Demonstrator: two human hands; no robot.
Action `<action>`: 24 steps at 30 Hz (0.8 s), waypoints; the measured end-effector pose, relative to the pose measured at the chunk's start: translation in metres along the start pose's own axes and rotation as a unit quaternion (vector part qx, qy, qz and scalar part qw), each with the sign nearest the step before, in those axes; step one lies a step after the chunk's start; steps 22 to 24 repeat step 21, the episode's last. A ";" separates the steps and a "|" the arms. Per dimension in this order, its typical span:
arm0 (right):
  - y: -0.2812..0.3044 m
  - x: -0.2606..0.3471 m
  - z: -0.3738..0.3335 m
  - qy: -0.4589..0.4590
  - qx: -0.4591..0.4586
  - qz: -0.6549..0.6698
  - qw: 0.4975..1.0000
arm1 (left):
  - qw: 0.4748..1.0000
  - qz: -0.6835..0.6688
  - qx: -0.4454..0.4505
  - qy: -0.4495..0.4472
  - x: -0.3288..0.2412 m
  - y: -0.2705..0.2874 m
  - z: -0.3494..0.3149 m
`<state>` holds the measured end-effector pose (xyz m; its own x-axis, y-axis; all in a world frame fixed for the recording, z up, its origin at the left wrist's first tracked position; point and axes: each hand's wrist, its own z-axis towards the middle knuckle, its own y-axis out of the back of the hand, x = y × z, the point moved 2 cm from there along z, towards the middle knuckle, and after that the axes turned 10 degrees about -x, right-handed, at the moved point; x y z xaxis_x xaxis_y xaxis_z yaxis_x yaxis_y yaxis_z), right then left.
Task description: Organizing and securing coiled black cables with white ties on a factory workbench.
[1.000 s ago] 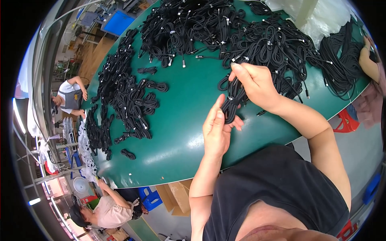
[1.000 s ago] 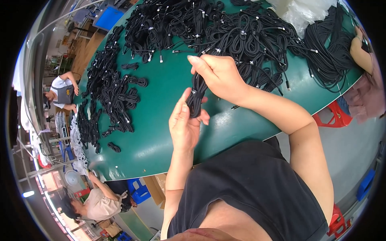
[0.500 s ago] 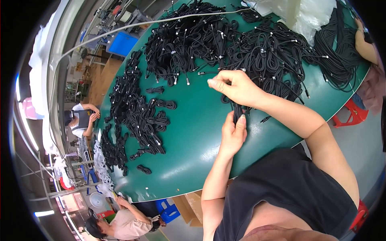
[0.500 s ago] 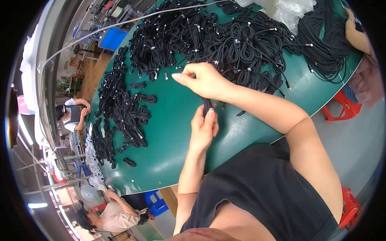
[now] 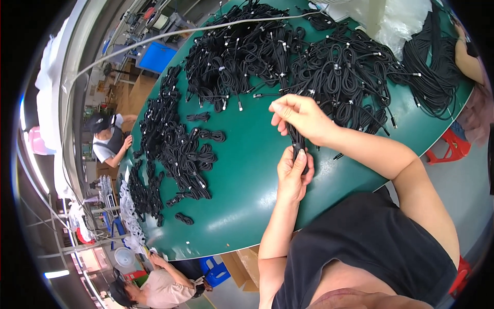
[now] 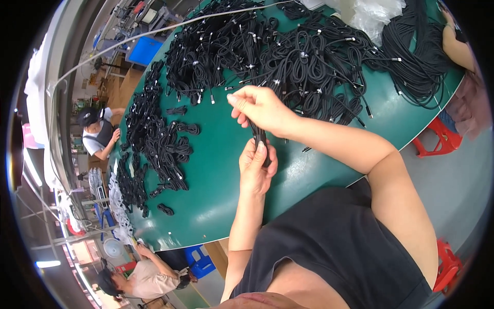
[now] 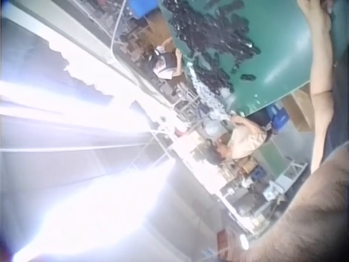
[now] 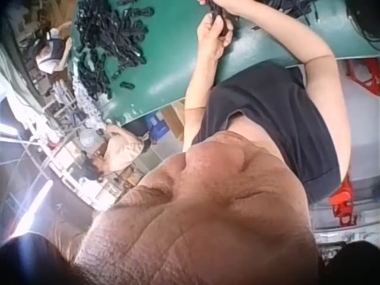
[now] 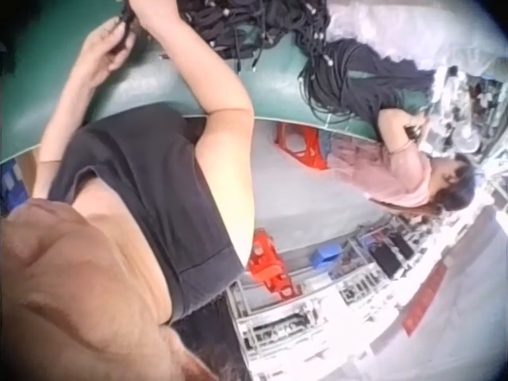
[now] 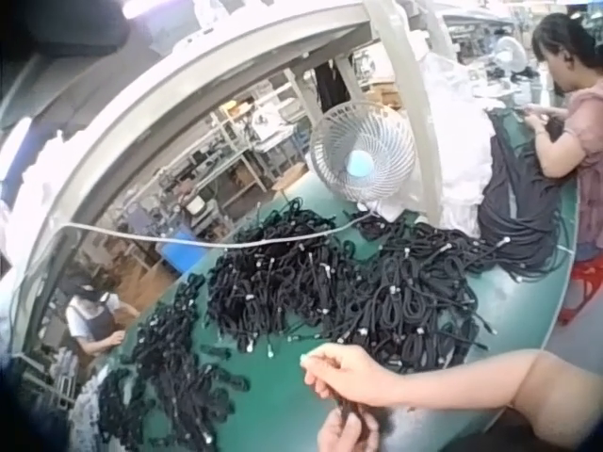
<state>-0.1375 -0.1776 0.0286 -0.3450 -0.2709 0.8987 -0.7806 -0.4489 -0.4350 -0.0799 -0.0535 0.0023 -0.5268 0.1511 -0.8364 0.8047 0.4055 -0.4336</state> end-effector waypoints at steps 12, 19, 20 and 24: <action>-0.005 -0.003 -0.016 0.202 0.057 -0.250 0.945 | 0.959 0.283 0.017 -0.012 0.009 0.002 -0.003; -0.009 0.003 -0.009 0.060 0.064 -0.203 0.975 | 0.993 0.108 0.003 0.037 -0.003 0.019 -0.004; -0.003 0.004 -0.003 0.044 0.064 -0.185 0.980 | 0.997 0.078 0.013 0.011 -0.007 0.019 -0.004; 0.000 0.015 -0.001 0.063 0.057 -0.183 0.979 | 0.998 0.049 0.022 -0.018 -0.012 0.019 -0.002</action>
